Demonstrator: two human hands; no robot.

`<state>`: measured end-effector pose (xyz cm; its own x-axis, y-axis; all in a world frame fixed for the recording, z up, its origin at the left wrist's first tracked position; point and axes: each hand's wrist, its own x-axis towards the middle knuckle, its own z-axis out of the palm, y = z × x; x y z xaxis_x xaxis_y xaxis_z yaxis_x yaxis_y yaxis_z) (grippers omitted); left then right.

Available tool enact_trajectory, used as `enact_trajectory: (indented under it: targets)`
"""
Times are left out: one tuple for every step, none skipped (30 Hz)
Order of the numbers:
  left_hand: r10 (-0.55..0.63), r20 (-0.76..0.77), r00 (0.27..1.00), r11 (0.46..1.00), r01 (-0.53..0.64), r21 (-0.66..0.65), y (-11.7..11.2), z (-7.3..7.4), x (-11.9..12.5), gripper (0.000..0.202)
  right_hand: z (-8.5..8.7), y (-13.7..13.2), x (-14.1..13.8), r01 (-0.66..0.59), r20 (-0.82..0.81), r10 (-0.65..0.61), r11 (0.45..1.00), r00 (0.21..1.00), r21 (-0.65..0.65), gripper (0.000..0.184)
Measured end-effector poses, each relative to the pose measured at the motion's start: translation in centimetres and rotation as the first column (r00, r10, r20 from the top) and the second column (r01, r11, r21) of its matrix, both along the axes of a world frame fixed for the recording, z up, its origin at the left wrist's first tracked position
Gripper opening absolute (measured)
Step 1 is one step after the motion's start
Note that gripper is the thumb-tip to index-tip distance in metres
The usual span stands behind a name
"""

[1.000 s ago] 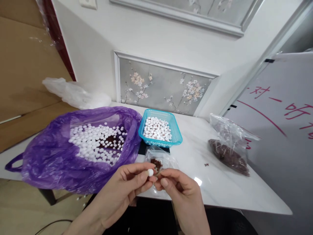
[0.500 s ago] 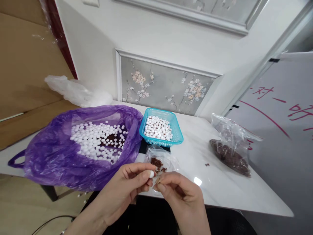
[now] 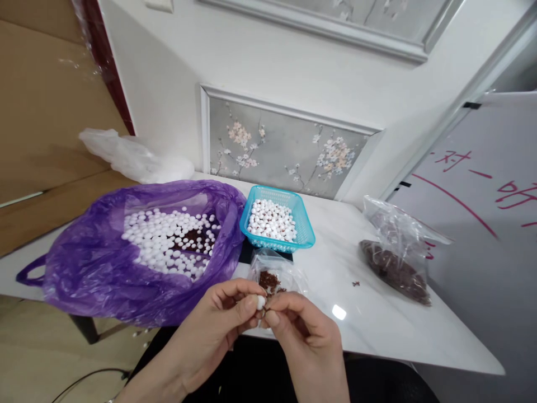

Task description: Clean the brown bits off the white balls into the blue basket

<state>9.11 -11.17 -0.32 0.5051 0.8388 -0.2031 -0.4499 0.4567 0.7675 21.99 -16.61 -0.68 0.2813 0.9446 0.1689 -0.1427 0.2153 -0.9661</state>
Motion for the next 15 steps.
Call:
enact_trajectory:
  targets:
    - [0.009, -0.007, 1.0, 1.0, -0.009, -0.004, -0.02, -0.01, 0.0, 0.018, -0.08, 0.02, 0.0, 0.01, 0.013, -0.01, 1.0, 1.0, 0.015, 0.007]
    - [0.013, -0.014, 1.0, 1.0, -0.013, -0.009, -0.04, -0.04, -0.01, 0.019, -0.16, 0.03, 0.0, 0.019, 0.026, -0.02, 0.999, 0.999, 0.035, 0.007]
    - [0.016, -0.018, 1.0, 1.0, -0.017, -0.013, -0.05, -0.08, -0.04, 0.019, -0.26, 0.04, 0.01, 0.025, 0.035, -0.027, 0.998, 0.999, 0.056, 0.007]
    - [0.018, -0.02, 1.0, 1.0, -0.018, -0.014, -0.07, -0.13, -0.07, 0.018, -0.34, 0.05, 0.01, 0.027, 0.039, -0.03, 0.997, 0.999, 0.074, 0.007]
    - [0.017, -0.02, 1.0, 1.0, -0.017, -0.012, -0.08, -0.18, -0.11, 0.017, -0.42, 0.05, 0.01, 0.026, 0.042, -0.03, 0.996, 0.999, 0.087, 0.006]
    - [0.016, -0.021, 1.0, 1.0, -0.016, -0.008, -0.09, -0.22, -0.15, 0.016, -0.48, 0.05, 0.0, 0.021, 0.039, -0.025, 0.995, 0.999, 0.094, 0.006]
    - [0.013, -0.021, 1.0, 1.0, -0.013, 0.003, -0.11, -0.26, -0.2, 0.015, -0.53, 0.04, -0.01, 0.015, 0.033, -0.018, 0.995, 0.999, 0.095, 0.006]
    - [0.009, -0.024, 1.0, 1.0, -0.008, 0.016, -0.12, -0.28, -0.23, 0.014, -0.56, 0.04, -0.02, 0.007, 0.025, -0.01, 0.995, 1.0, 0.095, 0.006]
    - [0.005, -0.028, 1.0, 1.0, -0.004, 0.031, -0.14, -0.28, -0.26, 0.013, -0.58, 0.03, -0.03, 0.001, 0.019, -0.003, 0.995, 1.0, 0.095, 0.006]
    - [0.002, -0.036, 0.999, 0.999, 0.0, 0.044, -0.15, -0.26, -0.28, 0.013, -0.59, 0.03, -0.03, -0.005, 0.019, 0.004, 0.995, 1.0, 0.096, 0.006]
    - [0.002, -0.043, 0.999, 0.998, 0.0, 0.059, -0.15, -0.23, -0.3, 0.014, -0.6, 0.04, -0.03, -0.011, 0.022, 0.009, 0.995, 1.0, 0.098, 0.007]
    - [0.003, -0.053, 0.999, 0.998, 0.0, 0.069, -0.15, -0.19, -0.32, 0.014, -0.61, 0.04, -0.02, -0.016, 0.024, 0.013, 0.995, 1.0, 0.098, 0.007]
    - [0.006, -0.063, 0.998, 0.997, -0.002, 0.076, -0.15, -0.16, -0.34, 0.014, -0.63, 0.05, 0.0, -0.019, 0.026, 0.016, 0.995, 1.0, 0.097, 0.007]
    - [0.012, -0.071, 0.997, 0.997, -0.006, 0.083, -0.15, -0.15, -0.36, 0.015, -0.64, 0.06, 0.01, -0.02, 0.027, 0.018, 0.995, 0.999, 0.095, 0.006]
    - [0.017, -0.077, 0.997, 0.996, -0.01, 0.093, -0.15, -0.15, -0.4, 0.014, -0.65, 0.07, 0.03, -0.022, 0.026, 0.019, 0.995, 0.999, 0.092, 0.006]
